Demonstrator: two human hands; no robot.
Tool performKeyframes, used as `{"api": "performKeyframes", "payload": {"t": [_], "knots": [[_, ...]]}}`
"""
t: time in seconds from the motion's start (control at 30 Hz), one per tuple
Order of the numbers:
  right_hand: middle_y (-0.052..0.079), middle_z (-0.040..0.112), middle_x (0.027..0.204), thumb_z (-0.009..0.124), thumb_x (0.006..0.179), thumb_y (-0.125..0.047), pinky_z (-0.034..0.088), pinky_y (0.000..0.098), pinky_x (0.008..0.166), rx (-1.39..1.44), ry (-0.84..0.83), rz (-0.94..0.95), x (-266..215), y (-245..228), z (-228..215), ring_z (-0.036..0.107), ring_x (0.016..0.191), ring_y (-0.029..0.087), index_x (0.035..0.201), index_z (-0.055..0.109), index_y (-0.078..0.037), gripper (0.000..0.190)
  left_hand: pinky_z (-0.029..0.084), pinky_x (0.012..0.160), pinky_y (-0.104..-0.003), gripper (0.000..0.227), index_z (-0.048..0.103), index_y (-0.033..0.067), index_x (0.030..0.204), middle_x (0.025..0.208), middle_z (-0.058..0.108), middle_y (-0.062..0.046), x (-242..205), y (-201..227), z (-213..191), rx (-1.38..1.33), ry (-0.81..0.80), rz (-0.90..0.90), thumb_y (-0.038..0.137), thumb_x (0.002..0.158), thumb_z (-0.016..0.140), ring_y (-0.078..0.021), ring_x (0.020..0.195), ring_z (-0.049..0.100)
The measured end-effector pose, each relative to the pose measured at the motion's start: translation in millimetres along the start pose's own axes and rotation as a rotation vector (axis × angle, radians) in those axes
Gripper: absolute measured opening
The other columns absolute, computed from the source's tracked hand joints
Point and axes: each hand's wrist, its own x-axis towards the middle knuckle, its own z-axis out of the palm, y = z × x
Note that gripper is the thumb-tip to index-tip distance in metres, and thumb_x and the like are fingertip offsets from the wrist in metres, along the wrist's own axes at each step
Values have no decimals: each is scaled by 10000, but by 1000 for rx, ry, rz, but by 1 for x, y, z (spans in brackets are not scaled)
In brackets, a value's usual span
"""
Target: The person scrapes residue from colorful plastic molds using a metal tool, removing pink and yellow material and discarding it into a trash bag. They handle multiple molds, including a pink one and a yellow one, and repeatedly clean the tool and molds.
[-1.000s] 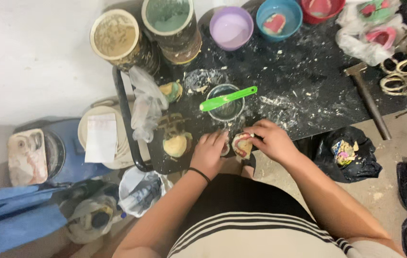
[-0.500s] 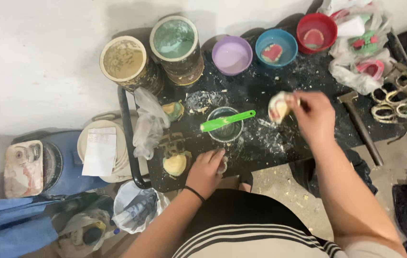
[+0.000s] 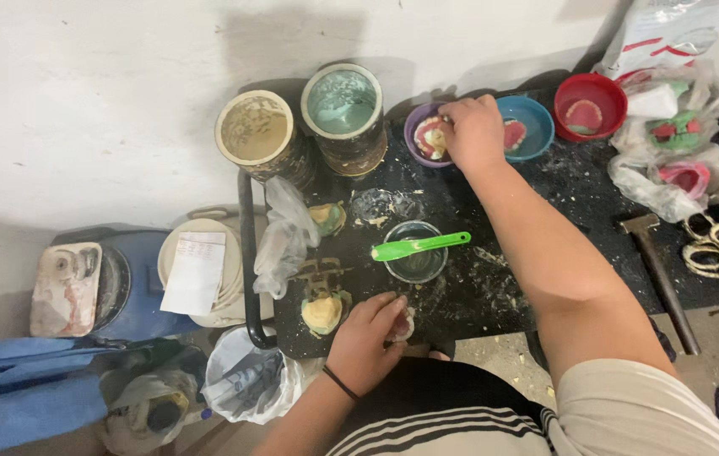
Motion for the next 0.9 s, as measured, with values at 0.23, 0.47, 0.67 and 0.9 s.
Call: {"api": "performKeyframes", "payload": {"t": [0.23, 0.47, 0.67, 0.9], "knots": [[29, 806, 934, 763, 897, -177, 474, 431, 620, -22, -126, -11, -2, 7, 6, 498, 831, 314, 1206, 826, -194, 315, 526, 978, -508, 728, 580, 75, 1427, 1394, 600, -186, -2, -4, 3, -9, 29, -15, 151, 746, 827, -399, 1202, 602], [138, 720, 1076, 634, 992, -44, 540, 457, 857, 433, -167, 207, -56, -54, -101, 672, 973, 308, 1179, 762, -93, 232, 498, 1030, -474, 730, 548, 78, 1443, 1428, 612, -182, 20, 9, -14, -85, 102, 41, 152, 767, 815, -382, 1250, 606], [81, 808, 1002, 722, 934, -271, 657, 317, 748, 1151, -572, 468, -135, -121, -153, 758, 815, 150, 1196, 734, -88, 320, 516, 1041, -482, 771, 568, 46, 1424, 1308, 644, -192, 64, 15, -9, 35, 268, 126, 120, 720, 875, -380, 1185, 638], [130, 751, 997, 834, 845, -61, 662, 326, 690, 1481, -376, 663, -179, -100, -134, 747, 833, 210, 1166, 666, 4, 367, 560, 985, -507, 650, 563, 37, 1434, 1329, 622, -246, 111, 60, -13, -41, 185, 171, 104, 830, 795, -395, 1144, 663]]}}
